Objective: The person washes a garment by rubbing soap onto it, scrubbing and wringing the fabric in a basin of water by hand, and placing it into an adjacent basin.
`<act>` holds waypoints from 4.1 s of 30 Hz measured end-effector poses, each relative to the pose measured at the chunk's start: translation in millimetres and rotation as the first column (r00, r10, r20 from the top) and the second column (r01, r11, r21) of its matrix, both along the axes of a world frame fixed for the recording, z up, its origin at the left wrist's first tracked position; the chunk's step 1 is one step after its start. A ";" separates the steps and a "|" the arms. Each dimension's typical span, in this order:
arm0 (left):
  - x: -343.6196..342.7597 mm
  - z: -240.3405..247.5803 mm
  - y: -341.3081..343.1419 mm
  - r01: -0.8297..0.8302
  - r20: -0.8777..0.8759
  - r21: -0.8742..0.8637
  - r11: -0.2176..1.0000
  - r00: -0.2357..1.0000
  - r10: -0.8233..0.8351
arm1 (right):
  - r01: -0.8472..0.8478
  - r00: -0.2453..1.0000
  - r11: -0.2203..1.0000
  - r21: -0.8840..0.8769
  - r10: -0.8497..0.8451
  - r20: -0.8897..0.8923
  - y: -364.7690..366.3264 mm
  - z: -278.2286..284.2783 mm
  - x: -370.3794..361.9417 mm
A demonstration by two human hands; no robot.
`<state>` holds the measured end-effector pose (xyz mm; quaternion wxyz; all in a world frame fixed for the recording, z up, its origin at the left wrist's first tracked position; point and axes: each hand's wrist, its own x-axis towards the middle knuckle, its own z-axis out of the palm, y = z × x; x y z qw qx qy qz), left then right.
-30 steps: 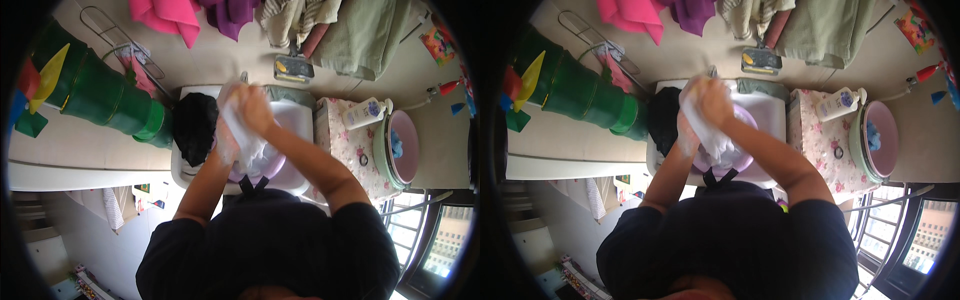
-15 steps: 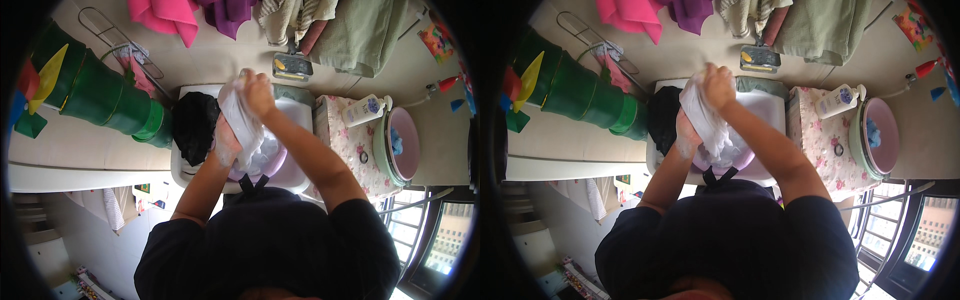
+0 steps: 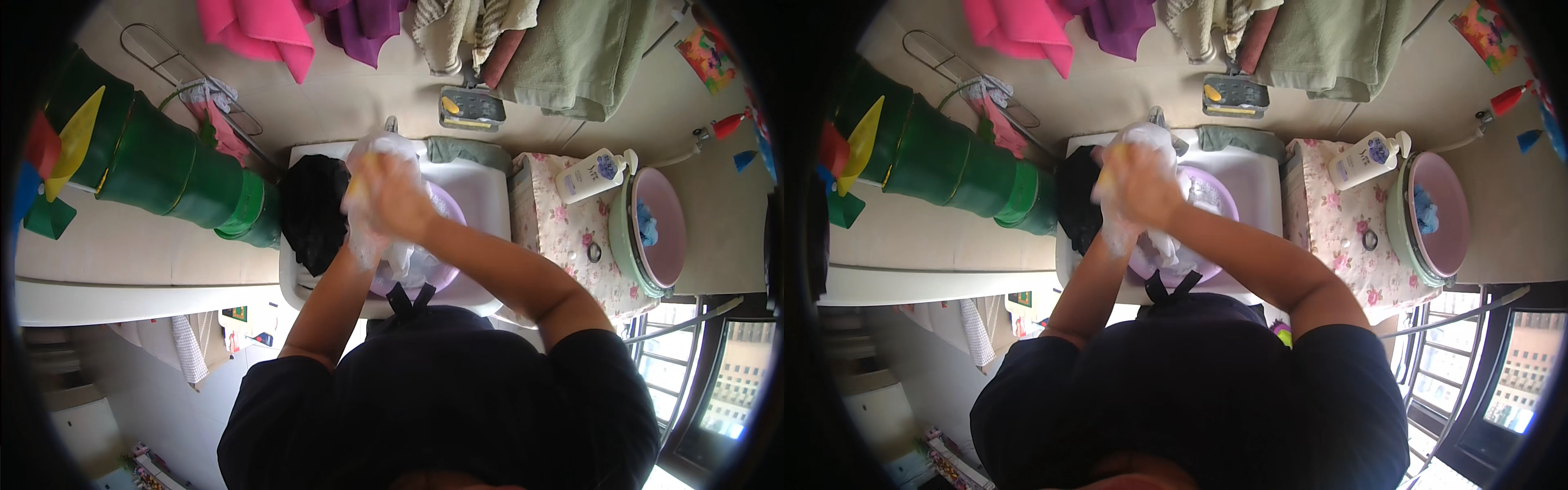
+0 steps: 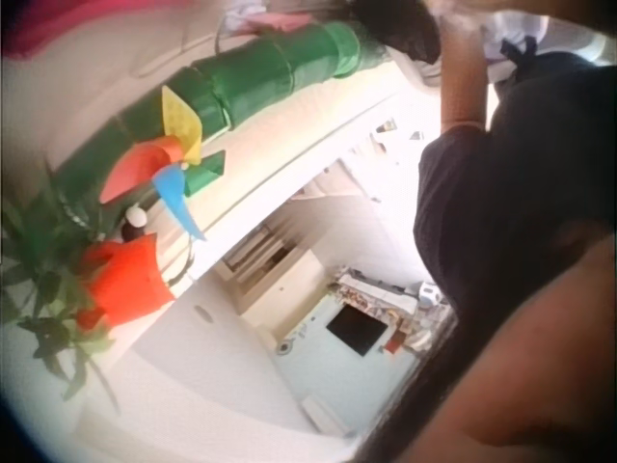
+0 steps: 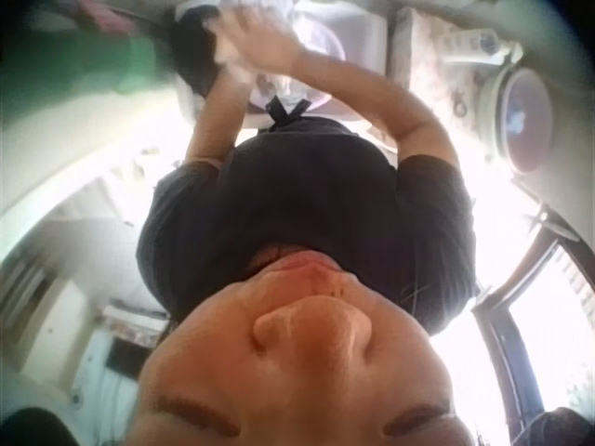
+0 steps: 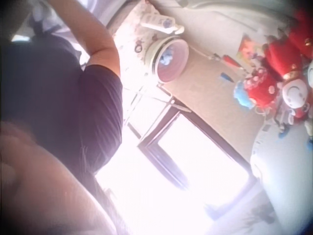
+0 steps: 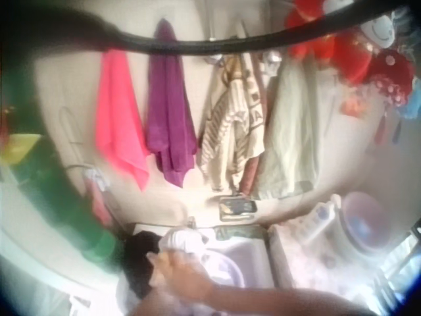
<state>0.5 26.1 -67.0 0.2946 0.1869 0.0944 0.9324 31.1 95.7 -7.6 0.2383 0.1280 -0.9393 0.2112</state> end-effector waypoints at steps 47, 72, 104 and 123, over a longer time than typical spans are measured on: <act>77.9 43.1 15.0 -0.214 -0.239 -0.924 0.316 0.970 -0.044 | 0.350 0.693 -0.483 -0.803 0.710 -0.125 164.2 -60.9 96.9; 31.1 20.0 12.1 -0.046 -0.244 -0.348 0.936 0.969 -0.043 | 0.097 0.984 0.975 0.202 -0.124 0.127 13.6 25.2 45.6; -20.4 -10.6 -30.6 0.323 0.317 -0.186 0.928 0.913 -0.255 | 0.125 0.992 0.617 -0.777 -0.062 0.110 31.9 -35.0 54.8; 16.1 -51.5 -9.4 0.177 0.302 -0.103 0.979 0.943 -0.139 | 0.321 0.923 0.947 -0.023 -0.308 0.229 3.7 -57.0 17.6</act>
